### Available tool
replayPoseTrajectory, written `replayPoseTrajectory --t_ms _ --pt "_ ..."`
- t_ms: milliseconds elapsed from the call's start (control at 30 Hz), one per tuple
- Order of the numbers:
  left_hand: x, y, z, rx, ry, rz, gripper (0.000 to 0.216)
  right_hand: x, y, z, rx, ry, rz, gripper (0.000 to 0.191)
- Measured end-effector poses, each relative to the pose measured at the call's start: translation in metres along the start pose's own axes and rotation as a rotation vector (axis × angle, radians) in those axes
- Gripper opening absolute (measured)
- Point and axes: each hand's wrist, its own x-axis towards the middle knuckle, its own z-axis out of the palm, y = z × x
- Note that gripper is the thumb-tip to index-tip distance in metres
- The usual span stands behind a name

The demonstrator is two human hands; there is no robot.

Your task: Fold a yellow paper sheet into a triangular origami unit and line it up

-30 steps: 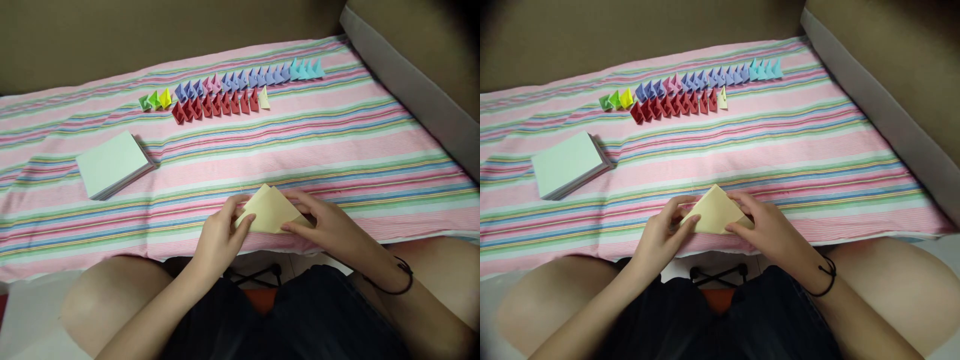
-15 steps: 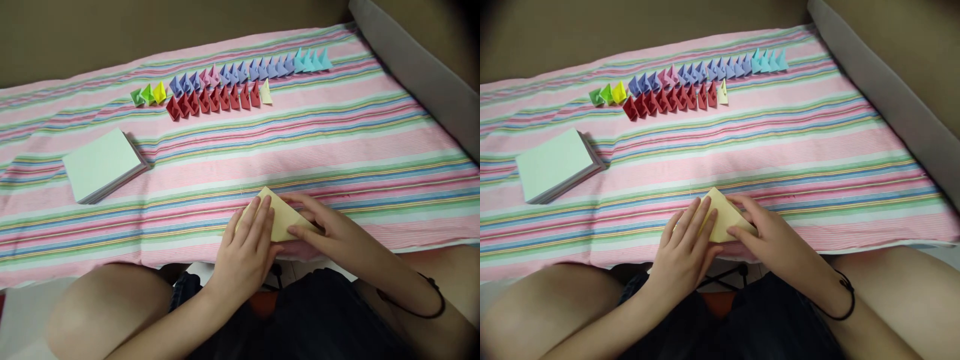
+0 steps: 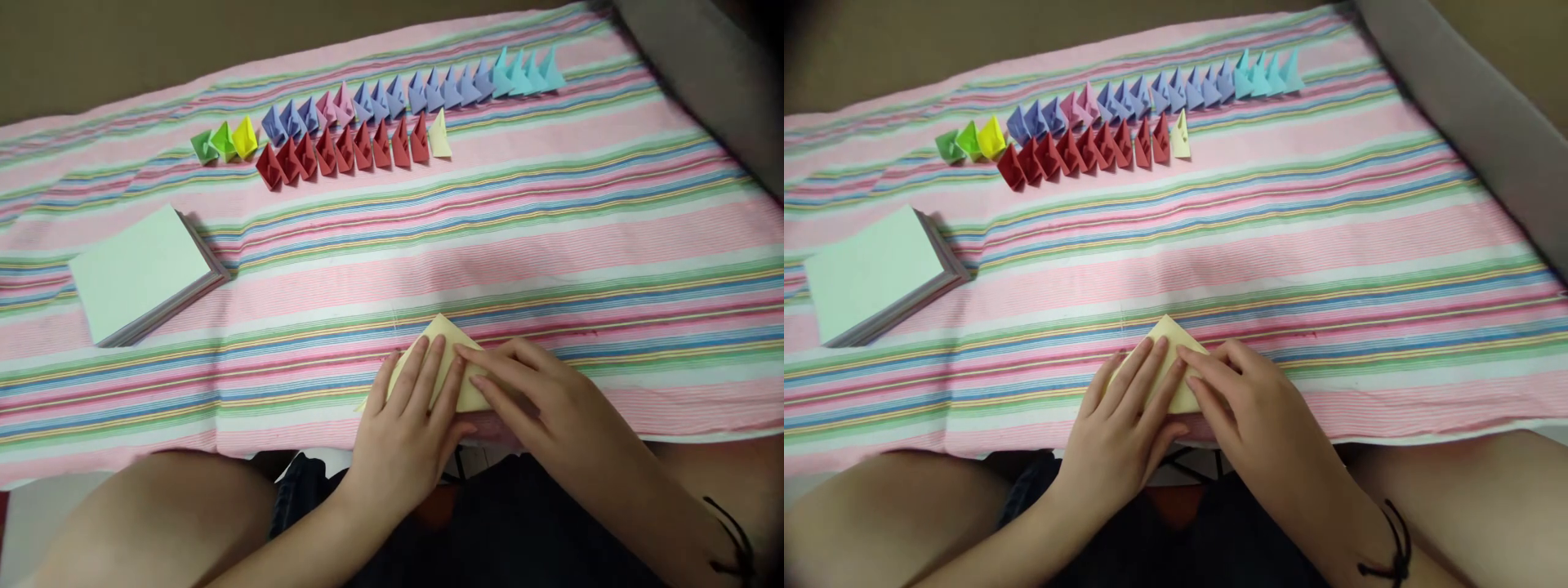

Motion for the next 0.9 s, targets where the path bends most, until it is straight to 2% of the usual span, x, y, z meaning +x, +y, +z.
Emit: replayPoseTrajectory --t_ms 900 --pt "0.0027 -0.0026 0.0013 -0.053 -0.049 -0.033 0.052 0.0039 0.0011 0.0 -0.033 0.003 -0.011 0.037"
